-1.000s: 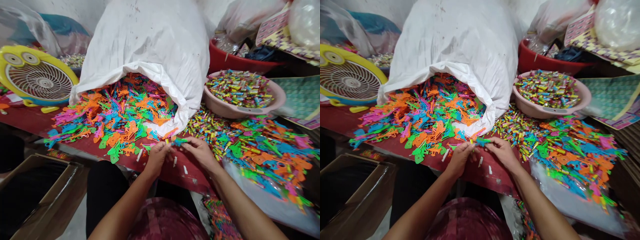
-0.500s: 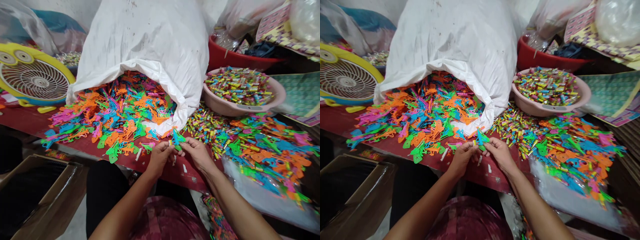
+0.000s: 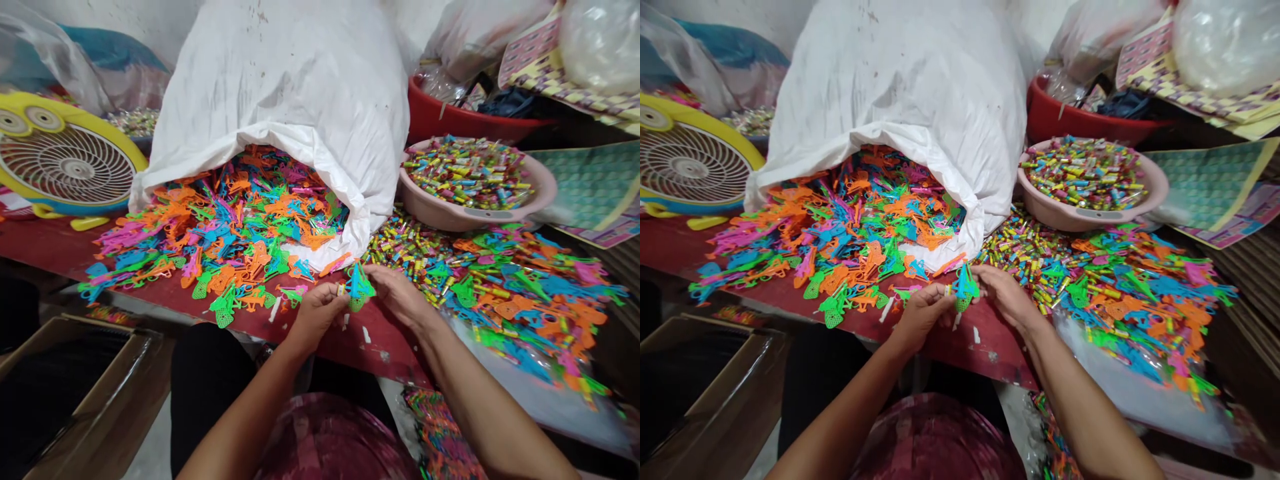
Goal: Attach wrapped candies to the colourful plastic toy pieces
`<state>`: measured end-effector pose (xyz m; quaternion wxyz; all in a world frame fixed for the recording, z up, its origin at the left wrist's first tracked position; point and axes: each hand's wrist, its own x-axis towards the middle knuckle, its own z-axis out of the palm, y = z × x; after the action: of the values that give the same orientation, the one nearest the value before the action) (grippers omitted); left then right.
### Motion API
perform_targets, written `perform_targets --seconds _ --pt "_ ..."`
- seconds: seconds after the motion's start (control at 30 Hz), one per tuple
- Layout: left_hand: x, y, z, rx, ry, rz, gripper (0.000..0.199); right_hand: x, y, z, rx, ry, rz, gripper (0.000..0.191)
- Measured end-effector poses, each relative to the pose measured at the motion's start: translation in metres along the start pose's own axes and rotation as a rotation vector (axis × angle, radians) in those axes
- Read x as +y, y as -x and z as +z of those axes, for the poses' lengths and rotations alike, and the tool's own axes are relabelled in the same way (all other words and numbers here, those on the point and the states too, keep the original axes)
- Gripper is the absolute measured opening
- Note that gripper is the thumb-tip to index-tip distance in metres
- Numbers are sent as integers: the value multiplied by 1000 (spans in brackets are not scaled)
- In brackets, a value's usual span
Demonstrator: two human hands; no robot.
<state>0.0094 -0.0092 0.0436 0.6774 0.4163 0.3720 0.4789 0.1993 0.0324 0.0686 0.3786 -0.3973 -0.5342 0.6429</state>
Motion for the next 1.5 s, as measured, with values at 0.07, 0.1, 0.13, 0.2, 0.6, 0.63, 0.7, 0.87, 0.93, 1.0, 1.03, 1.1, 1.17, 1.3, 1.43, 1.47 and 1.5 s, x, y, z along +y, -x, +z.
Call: perform_targets --seconds 0.07,0.1,0.13,0.2,0.6,0.63,0.7,0.87,0.93,1.0,1.03,1.1,1.17,1.3,1.43,1.47,1.5 --pt "1 1 0 -87 17 -9 30 -7 0 -2 -134 -45 48 43" --pt "1 2 0 -121 33 -22 30 -8 1 -2 -211 -70 67 51" --pt "1 2 0 -148 51 -38 31 -9 2 0 -271 -94 77 57" --pt "1 4 1 -184 88 -75 33 -6 5 4 -304 -133 64 62" --pt "-23 0 13 83 48 63 30 10 26 26 225 169 -261 23" --pt "-25 -1 13 105 48 84 29 12 28 27 276 211 -276 20" --pt "-28 -2 12 129 41 112 27 18 31 28 304 270 -253 19" --pt "-28 -1 11 156 -43 162 22 18 36 32 363 405 -233 24" --pt "-28 0 12 162 -90 162 22 12 36 31 418 392 -292 22" --pt "-29 1 12 158 -128 166 23 6 35 29 398 421 -328 23" --pt "-30 1 13 154 -140 170 23 3 34 29 373 439 -328 24" --pt "-32 0 13 146 -154 170 24 1 34 29 335 461 -310 27" --pt "-33 0 13 138 -164 162 25 3 34 30 336 504 -302 29" --pt "-34 -1 12 137 -203 154 26 9 35 31 362 666 -339 28" --pt "-35 -1 10 109 -302 176 25 8 36 31 353 785 -432 26" --pt "-35 -1 9 97 -343 192 25 6 36 31 351 817 -457 26" --pt "-35 -1 9 88 -389 210 25 4 36 32 350 846 -481 26"
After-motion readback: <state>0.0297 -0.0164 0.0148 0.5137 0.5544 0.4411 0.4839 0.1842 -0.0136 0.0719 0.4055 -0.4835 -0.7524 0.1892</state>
